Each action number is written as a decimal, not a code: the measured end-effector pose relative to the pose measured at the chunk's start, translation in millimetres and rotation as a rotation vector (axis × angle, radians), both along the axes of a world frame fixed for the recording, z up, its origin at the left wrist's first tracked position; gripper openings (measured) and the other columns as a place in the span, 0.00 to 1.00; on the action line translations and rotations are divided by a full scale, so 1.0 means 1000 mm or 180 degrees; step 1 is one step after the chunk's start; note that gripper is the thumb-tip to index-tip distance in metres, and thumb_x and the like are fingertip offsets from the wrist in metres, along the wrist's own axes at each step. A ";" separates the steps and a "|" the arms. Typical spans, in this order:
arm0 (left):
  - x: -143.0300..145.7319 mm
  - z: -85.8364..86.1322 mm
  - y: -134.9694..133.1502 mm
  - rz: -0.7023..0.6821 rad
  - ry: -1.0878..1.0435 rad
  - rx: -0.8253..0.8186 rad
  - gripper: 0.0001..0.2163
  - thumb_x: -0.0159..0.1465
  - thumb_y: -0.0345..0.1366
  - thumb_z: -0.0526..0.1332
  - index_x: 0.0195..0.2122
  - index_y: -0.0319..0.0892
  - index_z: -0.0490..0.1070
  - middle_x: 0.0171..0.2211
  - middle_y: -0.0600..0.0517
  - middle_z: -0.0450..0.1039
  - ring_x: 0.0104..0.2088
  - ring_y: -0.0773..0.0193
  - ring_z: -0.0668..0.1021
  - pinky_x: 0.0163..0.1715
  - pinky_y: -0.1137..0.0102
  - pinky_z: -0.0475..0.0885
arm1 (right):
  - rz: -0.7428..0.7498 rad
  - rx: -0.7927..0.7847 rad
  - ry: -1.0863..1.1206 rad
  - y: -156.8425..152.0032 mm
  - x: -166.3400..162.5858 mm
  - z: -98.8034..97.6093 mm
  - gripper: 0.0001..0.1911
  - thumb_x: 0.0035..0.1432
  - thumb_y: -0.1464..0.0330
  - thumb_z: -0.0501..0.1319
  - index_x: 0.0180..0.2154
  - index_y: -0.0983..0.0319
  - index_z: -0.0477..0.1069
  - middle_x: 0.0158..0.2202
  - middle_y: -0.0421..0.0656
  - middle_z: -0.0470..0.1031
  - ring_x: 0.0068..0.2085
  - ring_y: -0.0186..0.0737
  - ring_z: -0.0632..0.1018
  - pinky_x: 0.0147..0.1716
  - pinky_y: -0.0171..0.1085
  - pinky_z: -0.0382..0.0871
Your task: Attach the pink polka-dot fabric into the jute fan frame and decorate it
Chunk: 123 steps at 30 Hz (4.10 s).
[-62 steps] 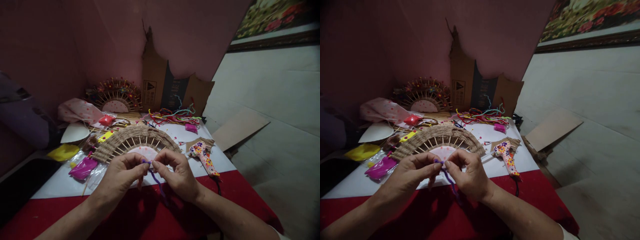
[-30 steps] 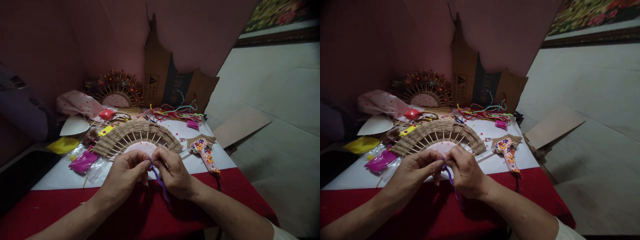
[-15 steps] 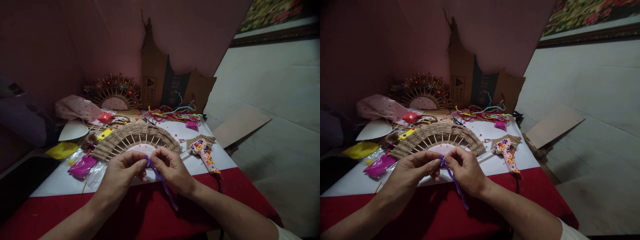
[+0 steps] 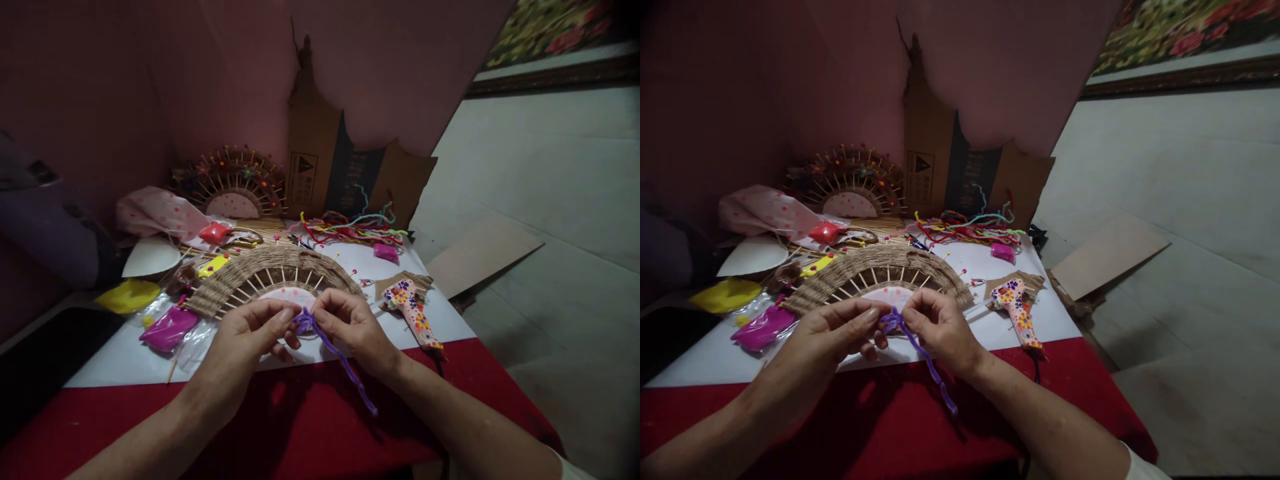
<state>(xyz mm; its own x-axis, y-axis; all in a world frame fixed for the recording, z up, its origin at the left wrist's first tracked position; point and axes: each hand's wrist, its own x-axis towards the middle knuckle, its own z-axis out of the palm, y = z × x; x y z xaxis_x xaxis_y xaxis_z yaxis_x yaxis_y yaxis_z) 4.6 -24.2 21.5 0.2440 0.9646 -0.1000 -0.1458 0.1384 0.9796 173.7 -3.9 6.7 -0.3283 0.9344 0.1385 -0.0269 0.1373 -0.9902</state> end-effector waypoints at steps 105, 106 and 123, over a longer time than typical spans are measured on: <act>0.002 -0.007 0.006 0.0153 0.0186 0.0148 0.08 0.55 0.35 0.62 0.21 0.39 0.70 0.20 0.55 0.66 0.22 0.70 0.66 0.24 0.75 0.61 | -0.0212 0.1867 -0.1549 -0.011 -0.007 -0.007 0.09 0.60 0.73 0.51 0.27 0.62 0.63 0.25 0.40 0.66 0.27 0.33 0.67 0.28 0.33 0.62; 0.003 -0.007 0.005 0.0135 0.0201 0.0136 0.07 0.55 0.35 0.62 0.22 0.39 0.70 0.20 0.55 0.66 0.21 0.70 0.66 0.24 0.75 0.61 | -0.0082 0.2010 -0.1659 -0.010 -0.005 -0.006 0.09 0.60 0.74 0.50 0.28 0.62 0.63 0.26 0.40 0.66 0.28 0.34 0.68 0.29 0.33 0.62; 0.002 -0.016 0.011 0.0081 -0.0653 -0.0502 0.06 0.52 0.34 0.67 0.27 0.37 0.74 0.23 0.54 0.70 0.19 0.74 0.67 0.20 0.78 0.63 | -0.0720 0.1994 -0.0785 -0.012 -0.006 -0.010 0.06 0.56 0.75 0.58 0.35 0.62 0.72 0.29 0.41 0.75 0.30 0.34 0.75 0.31 0.35 0.71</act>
